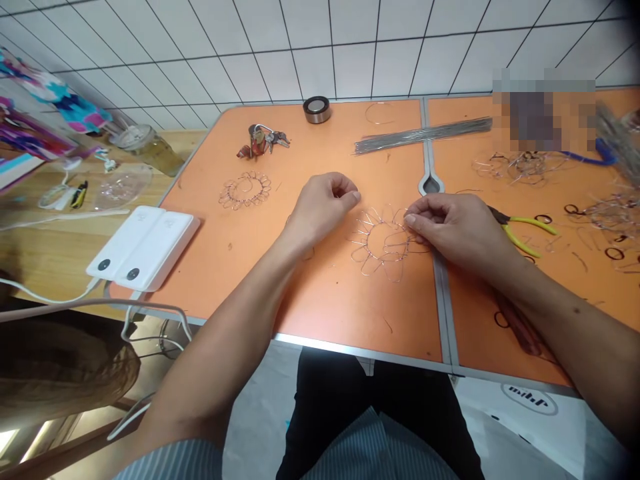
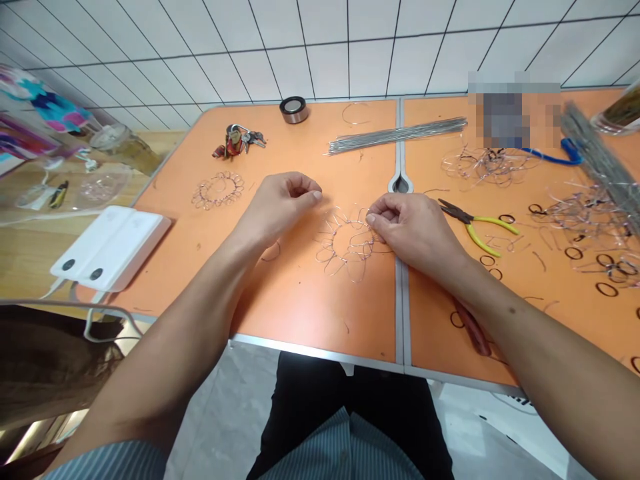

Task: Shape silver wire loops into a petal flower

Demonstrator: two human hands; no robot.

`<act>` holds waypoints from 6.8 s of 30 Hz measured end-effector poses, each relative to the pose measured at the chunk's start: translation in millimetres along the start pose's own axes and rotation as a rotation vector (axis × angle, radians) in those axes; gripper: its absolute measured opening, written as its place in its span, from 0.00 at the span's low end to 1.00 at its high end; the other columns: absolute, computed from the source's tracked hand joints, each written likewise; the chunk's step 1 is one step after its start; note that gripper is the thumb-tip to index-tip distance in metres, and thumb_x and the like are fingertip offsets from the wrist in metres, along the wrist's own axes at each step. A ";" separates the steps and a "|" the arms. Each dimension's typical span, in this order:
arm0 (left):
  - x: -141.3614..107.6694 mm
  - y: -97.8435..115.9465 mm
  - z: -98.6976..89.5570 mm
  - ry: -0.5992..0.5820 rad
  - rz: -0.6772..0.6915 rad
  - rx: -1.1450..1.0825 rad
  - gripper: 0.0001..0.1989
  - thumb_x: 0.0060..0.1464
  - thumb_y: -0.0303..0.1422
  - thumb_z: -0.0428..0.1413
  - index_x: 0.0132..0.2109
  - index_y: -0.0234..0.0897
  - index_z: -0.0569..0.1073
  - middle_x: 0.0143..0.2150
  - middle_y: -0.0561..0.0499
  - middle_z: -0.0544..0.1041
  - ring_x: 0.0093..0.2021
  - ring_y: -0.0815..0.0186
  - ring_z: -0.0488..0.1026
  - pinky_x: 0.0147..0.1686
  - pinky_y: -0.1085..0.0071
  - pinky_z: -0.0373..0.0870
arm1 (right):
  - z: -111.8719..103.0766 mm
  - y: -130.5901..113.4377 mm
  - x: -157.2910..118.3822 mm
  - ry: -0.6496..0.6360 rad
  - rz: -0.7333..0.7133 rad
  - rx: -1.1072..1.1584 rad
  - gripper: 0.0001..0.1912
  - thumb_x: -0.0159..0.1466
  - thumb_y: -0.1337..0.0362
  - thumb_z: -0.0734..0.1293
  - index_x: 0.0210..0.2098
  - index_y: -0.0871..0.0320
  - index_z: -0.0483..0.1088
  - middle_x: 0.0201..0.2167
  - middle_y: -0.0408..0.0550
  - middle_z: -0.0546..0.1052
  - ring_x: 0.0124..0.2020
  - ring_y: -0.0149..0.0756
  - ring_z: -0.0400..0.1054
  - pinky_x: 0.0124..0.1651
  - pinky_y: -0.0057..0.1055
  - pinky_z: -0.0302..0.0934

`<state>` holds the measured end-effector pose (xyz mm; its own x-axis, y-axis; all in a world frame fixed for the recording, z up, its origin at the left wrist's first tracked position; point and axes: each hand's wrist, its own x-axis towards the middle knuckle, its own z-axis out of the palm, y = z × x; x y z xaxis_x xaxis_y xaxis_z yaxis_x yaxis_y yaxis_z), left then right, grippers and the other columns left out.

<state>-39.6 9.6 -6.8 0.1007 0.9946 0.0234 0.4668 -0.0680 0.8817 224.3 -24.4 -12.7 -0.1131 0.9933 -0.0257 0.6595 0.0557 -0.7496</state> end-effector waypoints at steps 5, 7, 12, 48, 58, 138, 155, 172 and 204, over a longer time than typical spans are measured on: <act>-2.7 0.9 6.2 -0.050 0.024 0.320 0.07 0.62 0.30 0.64 0.33 0.39 0.79 0.38 0.46 0.86 0.39 0.59 0.76 0.44 0.60 0.70 | 0.6 -3.4 -0.8 0.004 0.019 -0.033 0.05 0.69 0.59 0.75 0.39 0.52 0.85 0.31 0.47 0.85 0.32 0.43 0.77 0.40 0.41 0.66; -3.8 0.6 8.3 -0.078 0.037 0.334 0.07 0.62 0.30 0.64 0.33 0.39 0.80 0.38 0.46 0.86 0.39 0.58 0.76 0.44 0.60 0.70 | 0.7 -4.6 -1.7 0.013 0.019 -0.037 0.05 0.69 0.60 0.75 0.38 0.52 0.85 0.31 0.46 0.85 0.32 0.43 0.77 0.40 0.41 0.66; -8.4 4.6 10.1 -0.134 0.095 0.226 0.08 0.65 0.32 0.63 0.36 0.37 0.83 0.35 0.48 0.84 0.37 0.61 0.75 0.43 0.62 0.73 | 1.2 -6.5 -2.6 0.020 0.013 -0.021 0.05 0.69 0.61 0.75 0.38 0.52 0.85 0.32 0.47 0.86 0.34 0.44 0.78 0.40 0.41 0.66; -19.4 1.7 1.0 -0.416 0.142 0.077 0.10 0.56 0.26 0.67 0.46 0.39 0.84 0.50 0.44 0.87 0.48 0.60 0.81 0.51 0.60 0.81 | 1.3 -10.2 -5.3 0.045 -0.043 -0.050 0.03 0.68 0.62 0.77 0.37 0.53 0.85 0.31 0.49 0.85 0.34 0.46 0.78 0.42 0.43 0.66; -17.3 -2.6 8.5 -0.394 0.154 0.088 0.07 0.57 0.26 0.66 0.43 0.39 0.82 0.49 0.45 0.86 0.46 0.61 0.79 0.47 0.62 0.78 | 2.3 -7.9 -4.7 0.036 -0.053 -0.028 0.04 0.69 0.60 0.77 0.38 0.52 0.85 0.31 0.48 0.85 0.35 0.46 0.79 0.38 0.41 0.66; -16.6 -12.3 13.4 -0.415 0.325 0.178 0.16 0.60 0.26 0.64 0.53 0.40 0.88 0.44 0.49 0.81 0.40 0.62 0.78 0.41 0.64 0.76 | -16.0 -17.1 -11.3 0.094 -0.050 0.005 0.04 0.70 0.68 0.76 0.38 0.52 0.84 0.33 0.49 0.86 0.38 0.47 0.80 0.44 0.43 0.71; -17.3 -11.6 14.1 -0.415 0.334 0.191 0.19 0.59 0.23 0.63 0.54 0.41 0.88 0.44 0.49 0.80 0.41 0.62 0.78 0.42 0.63 0.75 | -14.4 -9.1 -8.9 0.075 -0.082 0.018 0.02 0.68 0.60 0.80 0.38 0.49 0.87 0.34 0.50 0.86 0.42 0.53 0.82 0.46 0.47 0.74; -3.8 -13.0 0.1 -0.139 0.087 0.107 0.15 0.58 0.27 0.65 0.52 0.40 0.82 0.45 0.49 0.83 0.44 0.62 0.76 0.47 0.62 0.77 | -0.4 -7.9 -8.2 0.035 -0.095 -0.044 0.03 0.65 0.67 0.77 0.35 0.51 0.84 0.30 0.46 0.84 0.35 0.46 0.78 0.42 0.44 0.68; -7.2 1.7 0.8 -0.325 -0.326 -0.476 0.14 0.61 0.25 0.74 0.51 0.37 0.82 0.47 0.44 0.91 0.40 0.63 0.88 0.52 0.57 0.90 | -5.3 -8.7 -8.4 0.066 -0.119 0.073 0.07 0.70 0.56 0.80 0.37 0.49 0.84 0.32 0.49 0.85 0.36 0.50 0.80 0.40 0.45 0.71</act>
<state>-38.8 2.2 -5.9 0.3150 0.8791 -0.3576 0.0864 0.3487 0.9333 223.5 -32.7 -2.5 -0.1367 0.9848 0.1076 0.5880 0.1680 -0.7912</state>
